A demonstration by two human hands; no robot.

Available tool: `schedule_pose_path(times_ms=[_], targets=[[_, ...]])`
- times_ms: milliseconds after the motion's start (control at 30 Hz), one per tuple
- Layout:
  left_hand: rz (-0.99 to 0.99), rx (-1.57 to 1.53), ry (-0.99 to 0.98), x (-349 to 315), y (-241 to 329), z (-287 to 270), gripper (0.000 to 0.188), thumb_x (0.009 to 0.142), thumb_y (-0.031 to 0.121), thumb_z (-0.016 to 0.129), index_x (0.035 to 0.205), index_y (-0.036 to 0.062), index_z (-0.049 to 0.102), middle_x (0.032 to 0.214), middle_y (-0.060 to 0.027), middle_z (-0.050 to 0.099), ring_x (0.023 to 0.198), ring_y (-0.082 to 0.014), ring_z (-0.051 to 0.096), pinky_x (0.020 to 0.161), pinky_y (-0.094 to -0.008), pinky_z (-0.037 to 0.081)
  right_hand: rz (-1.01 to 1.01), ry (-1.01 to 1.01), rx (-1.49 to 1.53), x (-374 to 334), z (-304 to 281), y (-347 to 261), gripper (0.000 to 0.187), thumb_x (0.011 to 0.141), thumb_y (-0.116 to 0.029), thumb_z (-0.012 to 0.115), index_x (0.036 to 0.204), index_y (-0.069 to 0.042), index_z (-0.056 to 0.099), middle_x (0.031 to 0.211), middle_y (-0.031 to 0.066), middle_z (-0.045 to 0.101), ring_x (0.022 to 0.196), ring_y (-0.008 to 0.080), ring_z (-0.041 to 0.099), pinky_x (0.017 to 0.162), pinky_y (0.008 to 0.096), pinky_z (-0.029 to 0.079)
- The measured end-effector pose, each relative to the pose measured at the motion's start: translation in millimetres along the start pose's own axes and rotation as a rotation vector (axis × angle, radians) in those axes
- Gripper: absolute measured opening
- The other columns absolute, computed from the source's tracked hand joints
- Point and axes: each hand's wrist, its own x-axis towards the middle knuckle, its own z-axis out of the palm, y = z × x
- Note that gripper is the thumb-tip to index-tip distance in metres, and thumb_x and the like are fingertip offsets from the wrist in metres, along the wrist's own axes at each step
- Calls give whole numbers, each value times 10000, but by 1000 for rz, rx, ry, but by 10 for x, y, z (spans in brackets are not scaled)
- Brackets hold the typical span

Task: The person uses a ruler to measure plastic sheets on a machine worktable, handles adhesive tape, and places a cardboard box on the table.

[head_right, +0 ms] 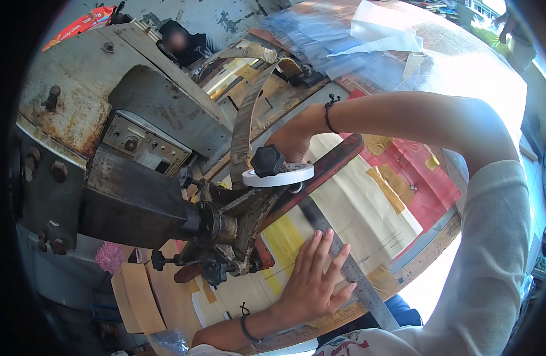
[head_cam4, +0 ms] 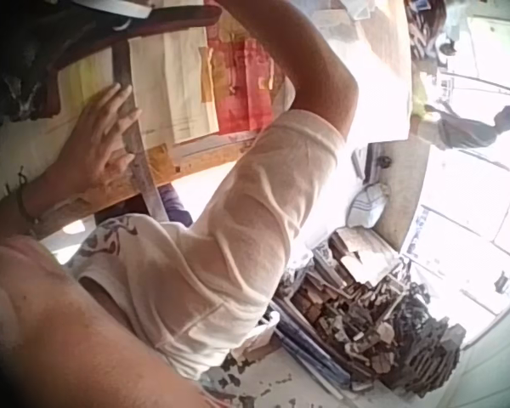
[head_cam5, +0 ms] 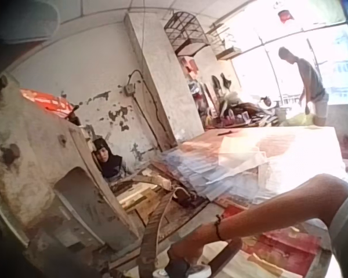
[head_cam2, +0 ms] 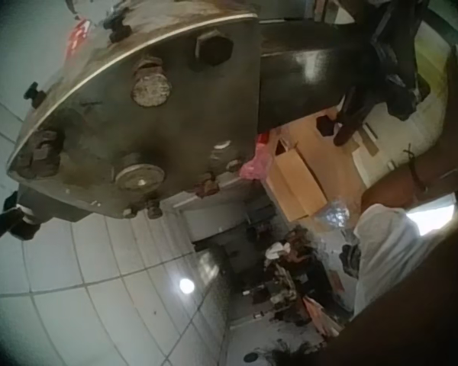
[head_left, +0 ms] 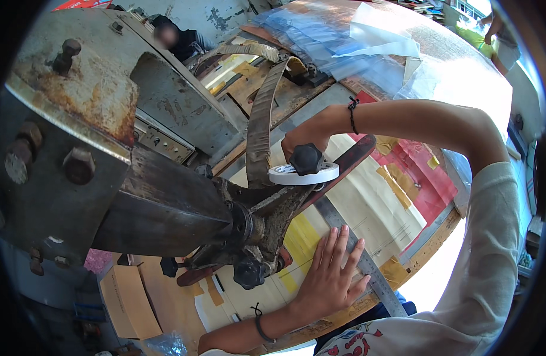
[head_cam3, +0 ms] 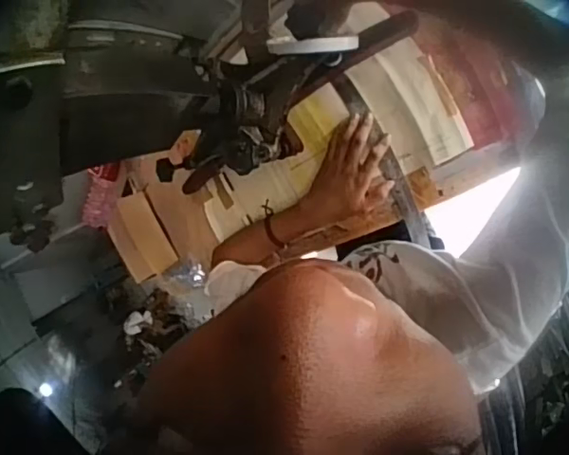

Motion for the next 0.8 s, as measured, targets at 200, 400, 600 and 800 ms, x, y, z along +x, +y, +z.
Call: schedule_pose_path(times_ms=[200, 400, 600, 800], targets=[[2, -11, -2, 7, -6, -4, 696, 949, 422, 552, 1477, 9, 364, 1497, -352, 254, 1393, -511, 269, 1125, -607, 257, 23, -16, -4, -14, 7, 2, 203, 600, 33, 710, 771, 66, 606, 673, 171, 611, 641, 156, 473, 587, 395, 406], [-12, 8, -5, 18, -46, -20, 694, 951, 430, 545, 1475, 10, 370, 1497, -354, 258, 1389, -512, 275, 1124, -605, 261, 73, -40, 47, 22, -35, 2, 217, 567, 35, 704, 759, 55, 605, 654, 147, 601, 641, 143, 466, 575, 391, 397], [-8, 12, -3, 12, -2, -29, 689, 951, 428, 544, 1470, 6, 377, 1498, -355, 257, 1391, -512, 272, 1124, -604, 260, 20, -35, 66, 31, -21, -21, 217, 560, 39, 700, 751, 60, 599, 644, 143, 587, 641, 142, 459, 575, 390, 394], [-14, -5, -3, -20, 1, 15, 682, 950, 422, 546, 1469, 12, 379, 1504, -355, 248, 1398, -512, 261, 1127, -605, 254, 173, -173, -32, 35, -26, -55, 333, 684, -71, 752, 964, 50, 617, 890, 152, 660, 851, 206, 554, 762, 383, 450]])
